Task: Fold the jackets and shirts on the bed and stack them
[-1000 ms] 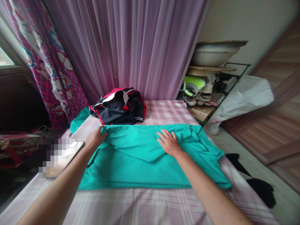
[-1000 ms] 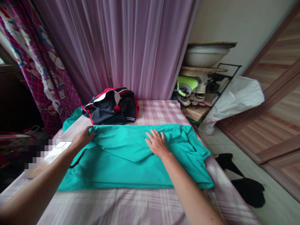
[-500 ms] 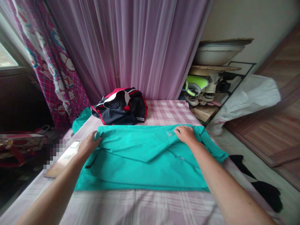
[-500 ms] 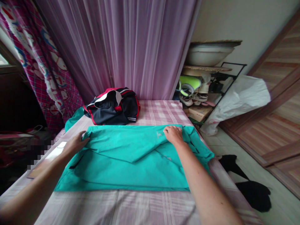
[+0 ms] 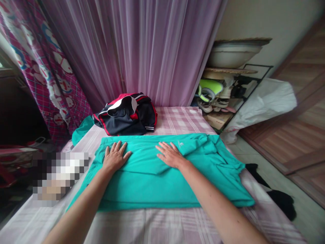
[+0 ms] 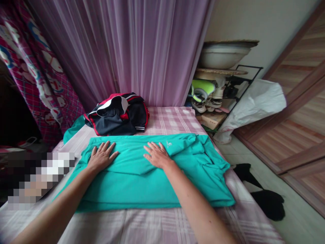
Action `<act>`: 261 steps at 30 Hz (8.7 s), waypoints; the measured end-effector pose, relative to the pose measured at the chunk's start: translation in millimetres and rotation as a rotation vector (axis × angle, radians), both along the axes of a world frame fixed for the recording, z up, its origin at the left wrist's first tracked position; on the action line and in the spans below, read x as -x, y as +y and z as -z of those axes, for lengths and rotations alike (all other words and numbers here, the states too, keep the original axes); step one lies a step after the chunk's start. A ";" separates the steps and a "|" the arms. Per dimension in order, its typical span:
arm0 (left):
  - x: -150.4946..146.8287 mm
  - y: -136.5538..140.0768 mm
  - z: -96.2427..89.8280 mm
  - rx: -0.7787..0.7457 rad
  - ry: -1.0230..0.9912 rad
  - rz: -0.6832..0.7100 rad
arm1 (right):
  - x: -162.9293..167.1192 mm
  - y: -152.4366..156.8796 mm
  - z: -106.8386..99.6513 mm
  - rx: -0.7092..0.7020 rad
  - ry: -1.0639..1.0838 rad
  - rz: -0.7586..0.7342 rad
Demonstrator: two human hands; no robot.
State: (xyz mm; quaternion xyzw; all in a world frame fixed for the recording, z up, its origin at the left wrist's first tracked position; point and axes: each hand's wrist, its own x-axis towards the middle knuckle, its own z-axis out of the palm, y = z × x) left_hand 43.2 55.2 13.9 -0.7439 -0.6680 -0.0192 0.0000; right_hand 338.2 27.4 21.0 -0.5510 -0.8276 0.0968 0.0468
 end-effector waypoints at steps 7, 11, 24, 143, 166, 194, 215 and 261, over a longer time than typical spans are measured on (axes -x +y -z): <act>2.2 -0.7 -0.7 -0.010 -0.014 0.011 | -133.2 -5.9 18.7 -0.055 -0.179 0.477; -0.6 -2.1 -1.3 -0.018 0.006 0.008 | -128.8 2.2 5.0 -0.066 -0.187 0.532; -3.4 -5.3 -6.7 0.023 0.056 -0.010 | -81.8 44.7 7.2 0.084 -0.155 0.623; 4.2 -69.7 18.9 -0.155 -0.012 0.199 | 21.6 -37.3 13.8 -0.239 0.307 0.073; -61.6 -114.1 -28.1 -0.106 -0.225 0.441 | -69.4 -106.7 25.4 -0.100 -0.079 0.713; -69.7 -21.1 -23.5 -0.064 -0.100 0.423 | -55.8 -37.7 -5.0 -0.132 -0.035 0.248; -37.3 17.0 21.6 -0.078 -0.096 0.320 | -127.3 15.1 43.9 -0.140 -0.221 0.932; -24.9 22.2 -0.4 0.002 0.073 -0.064 | -112.8 14.6 33.0 -0.046 -0.274 0.839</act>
